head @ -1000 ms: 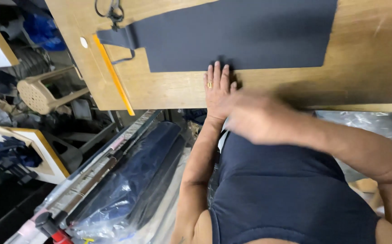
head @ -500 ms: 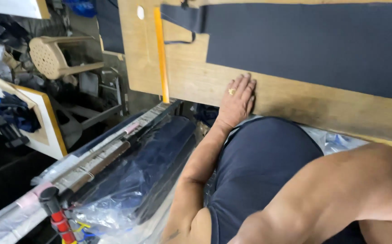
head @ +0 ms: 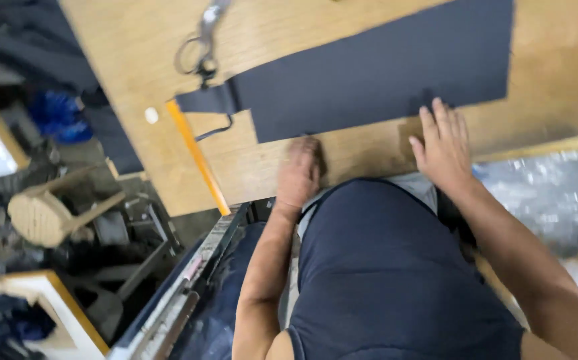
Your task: The person marks a dark fabric on a wooden table using a ruler and chalk, then cuts the fabric into strips and rectangular pieces using shears. The person repeatedly measures, marks, and cuts the fabric, handling the cut pieces and repositioning the material on the table.
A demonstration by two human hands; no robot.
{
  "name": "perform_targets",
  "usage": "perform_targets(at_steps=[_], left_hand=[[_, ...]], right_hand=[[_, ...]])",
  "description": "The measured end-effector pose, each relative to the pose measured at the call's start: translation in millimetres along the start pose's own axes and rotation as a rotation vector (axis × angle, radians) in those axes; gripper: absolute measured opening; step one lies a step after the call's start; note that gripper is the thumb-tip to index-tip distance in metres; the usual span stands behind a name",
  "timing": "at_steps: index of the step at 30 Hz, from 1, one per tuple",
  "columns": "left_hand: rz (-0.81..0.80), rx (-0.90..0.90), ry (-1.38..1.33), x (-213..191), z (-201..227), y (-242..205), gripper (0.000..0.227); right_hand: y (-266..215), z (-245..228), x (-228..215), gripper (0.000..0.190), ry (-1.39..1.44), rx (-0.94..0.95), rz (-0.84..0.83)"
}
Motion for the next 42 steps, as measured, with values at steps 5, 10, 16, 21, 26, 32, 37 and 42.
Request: perform_targets(at_steps=[5, 10, 16, 21, 26, 32, 37, 42], left_hand=[[-0.054, -0.169, 0.227, 6, -26, 4, 0.062], [-0.15, -0.257, 0.462, -8, -42, 13, 0.068], [-0.071, -0.217, 0.233, -12, -75, 5, 0.063], [0.002, -0.232, 0.32, -60, -132, 46, 0.047], [0.082, -0.278, 0.643, -93, -186, 118, 0.024], [-0.131, -0.285, 0.741, -41, -259, 158, 0.011], [-0.355, -0.338, 0.395, -69, -271, 191, 0.018], [-0.447, -0.288, 0.397, -128, -237, 184, 0.026]], right_hand=[[-17, 35, 21, 0.073, -0.069, 0.198, 0.031], [-13, 31, 40, 0.074, -0.1, 0.239, 0.035], [-4, 17, 34, 0.073, -0.047, 0.187, 0.005], [17, -3, -14, 0.078, 0.127, 0.387, -0.035], [-1, 21, -4, 0.079, 0.055, 0.335, -0.002], [-23, 45, 27, 0.073, -0.016, 0.47, 0.027], [-29, 58, 34, 0.076, -0.033, 0.462, 0.015], [-34, 65, 34, 0.082, 0.031, 0.529, -0.008]])
Point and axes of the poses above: each hand's wrist, its own y-axis towards the middle knuckle, its own x-axis out of the palm, z = x × y, the point moved 1 cm from there along y, towards the middle knuckle, and after that the axes turned 9 degrees about y, right-handed, at the moved point
